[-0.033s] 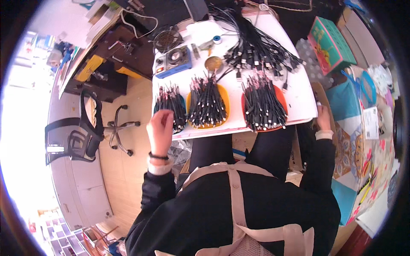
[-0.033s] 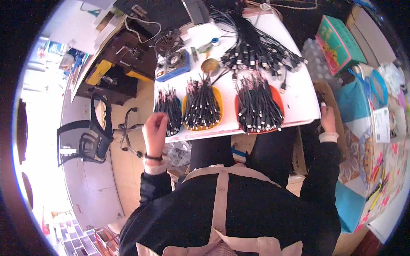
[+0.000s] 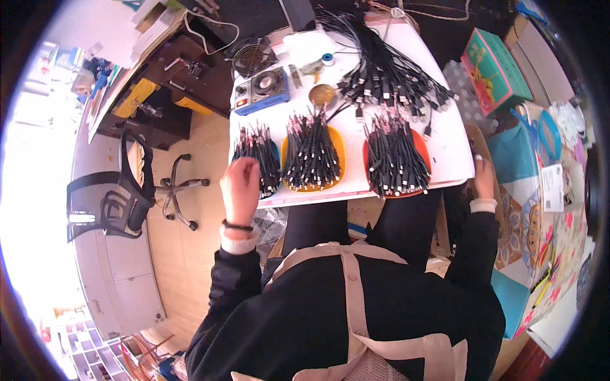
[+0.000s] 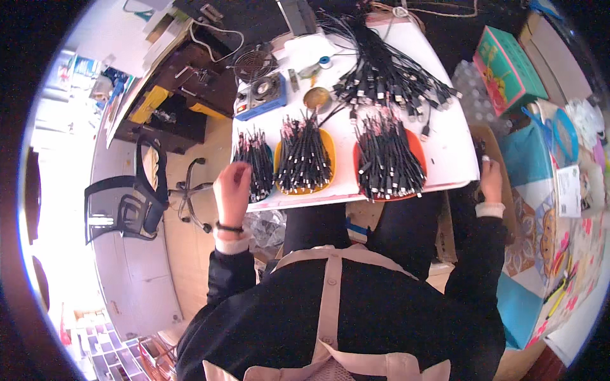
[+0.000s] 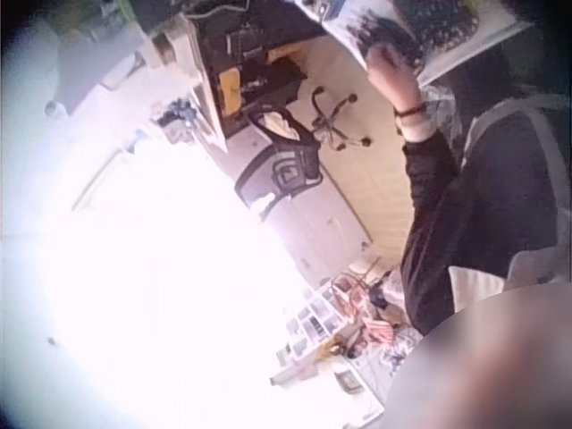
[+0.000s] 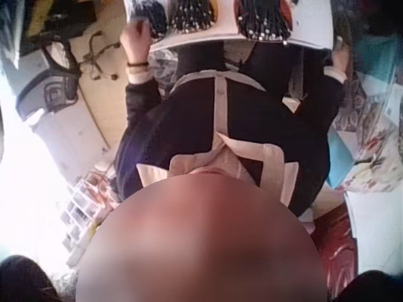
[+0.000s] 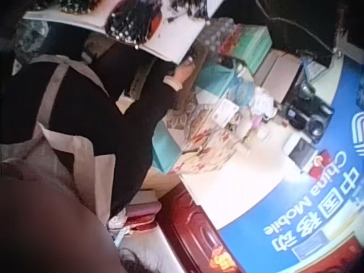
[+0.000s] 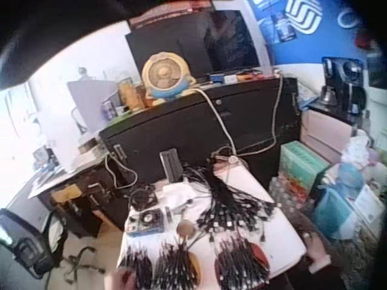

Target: The person repeatedly picks up small black cables and white connectors, aligns them, and presses them together by hand. They place each assembled unit into a tray on the table. The process is repeated continuously throughout the clip.

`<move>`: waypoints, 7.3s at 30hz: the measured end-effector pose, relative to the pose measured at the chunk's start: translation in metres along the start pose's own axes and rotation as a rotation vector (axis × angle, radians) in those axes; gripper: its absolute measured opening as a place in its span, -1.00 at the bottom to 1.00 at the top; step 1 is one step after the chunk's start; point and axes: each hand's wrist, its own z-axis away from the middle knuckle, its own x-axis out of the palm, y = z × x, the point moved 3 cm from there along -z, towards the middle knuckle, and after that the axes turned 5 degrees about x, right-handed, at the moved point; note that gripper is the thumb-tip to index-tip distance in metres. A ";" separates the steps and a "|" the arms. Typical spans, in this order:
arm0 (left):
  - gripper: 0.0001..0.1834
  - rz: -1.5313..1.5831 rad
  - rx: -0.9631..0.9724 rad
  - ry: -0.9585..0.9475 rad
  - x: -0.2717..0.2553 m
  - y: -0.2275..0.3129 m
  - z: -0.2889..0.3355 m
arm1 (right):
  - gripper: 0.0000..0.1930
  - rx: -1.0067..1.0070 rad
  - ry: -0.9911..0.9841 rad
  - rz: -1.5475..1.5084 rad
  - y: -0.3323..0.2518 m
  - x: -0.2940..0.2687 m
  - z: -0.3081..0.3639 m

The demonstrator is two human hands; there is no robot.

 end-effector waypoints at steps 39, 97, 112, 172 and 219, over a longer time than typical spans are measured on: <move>-0.82 1.468 -0.293 -0.103 -0.002 0.015 0.017 | -0.73 -0.504 -0.272 -0.002 -0.402 0.108 0.141; -0.82 1.881 -0.147 -0.699 0.000 0.129 0.044 | -0.88 -0.286 -1.113 -1.276 -0.366 -0.073 0.238; -0.84 1.237 0.075 -0.569 0.021 0.116 0.045 | -0.85 0.376 -1.416 -1.573 -0.333 -0.025 0.244; -0.86 1.582 -0.151 -0.366 0.032 0.145 0.034 | -0.92 -0.431 -0.557 -1.034 -0.348 -0.071 0.217; -0.87 1.626 -0.244 -0.489 0.055 0.105 0.006 | -0.82 -0.615 -0.091 0.058 -0.332 -0.039 -0.044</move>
